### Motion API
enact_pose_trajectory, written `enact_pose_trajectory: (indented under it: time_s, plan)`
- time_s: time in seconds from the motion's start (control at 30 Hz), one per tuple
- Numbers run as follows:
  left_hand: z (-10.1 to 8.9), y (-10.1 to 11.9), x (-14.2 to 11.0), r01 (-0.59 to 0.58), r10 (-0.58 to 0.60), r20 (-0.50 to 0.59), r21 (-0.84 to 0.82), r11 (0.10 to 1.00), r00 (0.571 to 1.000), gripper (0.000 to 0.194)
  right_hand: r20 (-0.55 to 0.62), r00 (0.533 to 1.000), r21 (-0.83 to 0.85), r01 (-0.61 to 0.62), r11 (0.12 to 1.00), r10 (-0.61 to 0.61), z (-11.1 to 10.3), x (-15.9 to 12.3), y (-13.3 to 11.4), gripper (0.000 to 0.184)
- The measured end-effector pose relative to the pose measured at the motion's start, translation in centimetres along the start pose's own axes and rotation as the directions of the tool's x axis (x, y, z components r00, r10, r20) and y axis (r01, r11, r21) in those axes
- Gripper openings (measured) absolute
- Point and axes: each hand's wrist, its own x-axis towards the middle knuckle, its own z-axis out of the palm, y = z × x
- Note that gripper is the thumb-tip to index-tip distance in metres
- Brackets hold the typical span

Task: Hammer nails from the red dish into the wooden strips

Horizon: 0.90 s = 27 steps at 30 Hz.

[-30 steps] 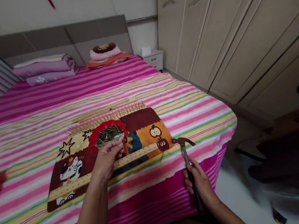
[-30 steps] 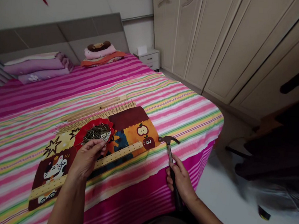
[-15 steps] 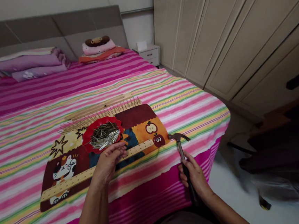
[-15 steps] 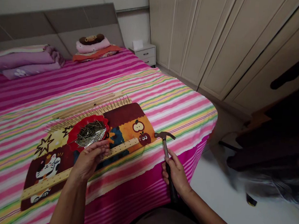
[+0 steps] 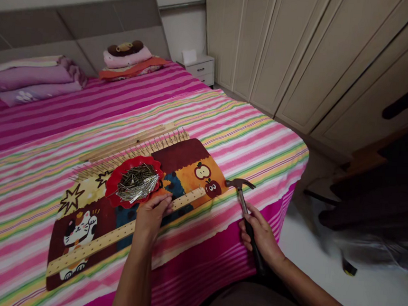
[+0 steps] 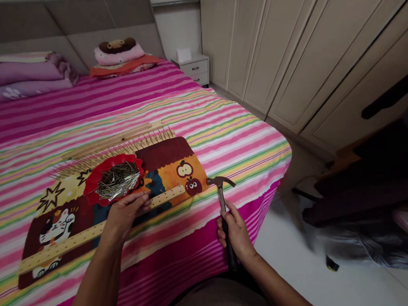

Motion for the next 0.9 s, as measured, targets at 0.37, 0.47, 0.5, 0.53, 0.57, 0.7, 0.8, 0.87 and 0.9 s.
enact_pose_trajectory:
  time_s: [0.37, 0.47, 0.5, 0.53, 0.57, 0.7, 0.8, 0.87, 0.9]
  plan:
    - [1.2, -1.6, 0.6, -0.201, 0.205, -0.003, 0.173, 0.964, 0.979, 0.039, 0.005, 1.0, -0.004, -0.006, 1.0, 0.006, 0.1, -0.1, -0.1, 0.061]
    - [1.1, -2.0, 0.7, -0.21, 0.216, -0.008, 0.2, 0.957, 0.976, 0.036, 0.005, 1.0, -0.003, -0.005, 1.0, 0.005, 0.1, -0.1, -0.1, 0.059]
    - [1.0, -2.1, 0.7, -0.214, 0.221, -0.01, 0.208, 0.955, 0.975, 0.035, 0.004, 1.0, -0.003, -0.004, 1.0, 0.004, 0.1, -0.1, -0.1, 0.059]
    - [1.0, -2.1, 0.7, -0.218, 0.226, -0.013, 0.217, 0.951, 0.974, 0.034, 0.003, 1.0, -0.003, -0.003, 1.0, 0.003, 0.1, -0.1, -0.1, 0.059]
    - [1.0, -2.2, 0.7, -0.224, 0.233, -0.012, 0.232, 0.947, 0.972, 0.033, 0.002, 1.0, -0.003, -0.003, 1.0, 0.003, 0.1, -0.1, -0.1, 0.059]
    - [0.9, -2.3, 0.5, -0.257, 0.272, 0.004, 0.34, 0.905, 0.962, 0.028, 0.001, 1.0, -0.009, 0.0, 1.0, 0.0, 0.0, 0.0, 0.0, 0.059]
    - [0.9, -2.1, 0.3, -0.299, 0.331, 0.004, 0.441, 0.846, 0.944, 0.023, 0.001, 1.0, -0.016, 0.018, 1.0, -0.018, 0.0, 0.0, 0.3, 0.063]
    - [1.0, -2.0, 0.2, -0.34, 0.384, 0.014, 0.494, 0.8, 0.923, 0.019, -0.001, 0.999, -0.046, 0.044, 0.998, -0.044, 0.0, -0.2, 0.4, 0.066]
    - [1.0, -2.0, 0.2, -0.359, 0.406, 0.022, 0.511, 0.781, 0.914, 0.017, -0.002, 0.998, -0.075, 0.062, 0.995, -0.062, 0.1, -0.4, 0.5, 0.067]
